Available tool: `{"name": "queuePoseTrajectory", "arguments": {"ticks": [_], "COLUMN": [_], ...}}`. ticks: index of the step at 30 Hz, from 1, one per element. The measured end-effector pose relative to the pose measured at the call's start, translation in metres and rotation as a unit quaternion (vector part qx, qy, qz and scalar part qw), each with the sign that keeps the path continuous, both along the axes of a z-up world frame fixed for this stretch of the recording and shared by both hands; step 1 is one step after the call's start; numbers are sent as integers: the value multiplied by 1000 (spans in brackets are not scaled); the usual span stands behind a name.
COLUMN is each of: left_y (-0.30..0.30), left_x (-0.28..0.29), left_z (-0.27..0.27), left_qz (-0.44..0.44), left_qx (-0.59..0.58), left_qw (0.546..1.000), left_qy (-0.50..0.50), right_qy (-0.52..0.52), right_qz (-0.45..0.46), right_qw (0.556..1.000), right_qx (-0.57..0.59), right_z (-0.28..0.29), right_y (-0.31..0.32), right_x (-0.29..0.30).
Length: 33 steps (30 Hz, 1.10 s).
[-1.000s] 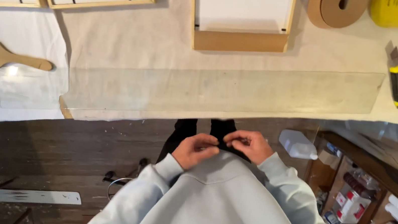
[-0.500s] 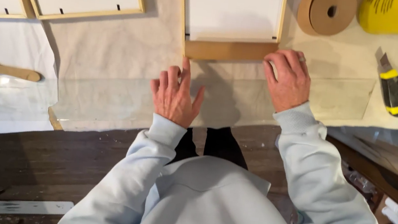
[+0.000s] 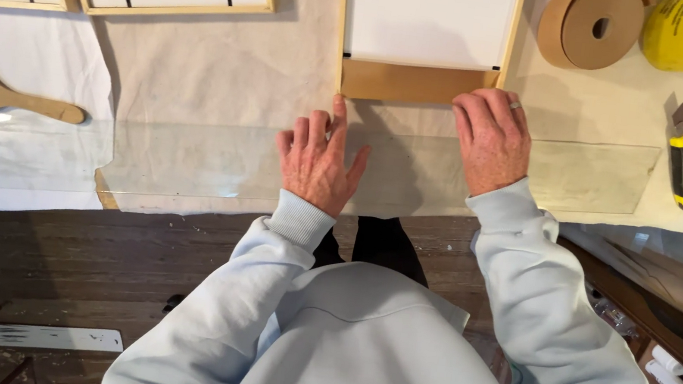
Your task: Applying brown adhesive tape to the back of a wooden picture frame and sealing it.
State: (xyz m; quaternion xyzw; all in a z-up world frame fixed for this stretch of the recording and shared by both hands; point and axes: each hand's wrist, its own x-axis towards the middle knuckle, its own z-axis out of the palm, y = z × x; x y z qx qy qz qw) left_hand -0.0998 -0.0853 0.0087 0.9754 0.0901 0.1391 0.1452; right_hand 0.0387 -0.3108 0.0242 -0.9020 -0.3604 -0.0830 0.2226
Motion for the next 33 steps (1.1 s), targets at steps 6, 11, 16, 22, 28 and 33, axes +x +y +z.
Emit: {"name": "queuePoseTrajectory", "arguments": {"ticks": [6, 11, 16, 22, 28, 33], "left_y": [2, 5, 7, 13, 29, 39], "left_x": [-7, -8, -7, -6, 12, 36], "left_z": [-11, -14, -18, -26, -24, -12], "left_qz": [9, 20, 15, 15, 17, -23], "left_qx": [-16, -21, -26, -23, -69, 7], "left_qw": [1000, 999, 999, 1000, 997, 1000], "left_qy": [11, 17, 17, -3, 15, -18], "right_qy": [19, -16, -22, -4, 5, -46], "right_qz": [20, 31, 54, 59, 45, 46], "right_qw": [1000, 999, 998, 997, 999, 998], "right_qx": [-14, -25, -28, -55, 0, -22], "right_z": [-12, -33, -5, 1, -13, -73], "right_y": [45, 97, 124, 110, 120, 68], "right_x": [-15, -31, -34, -27, -30, -12]}}
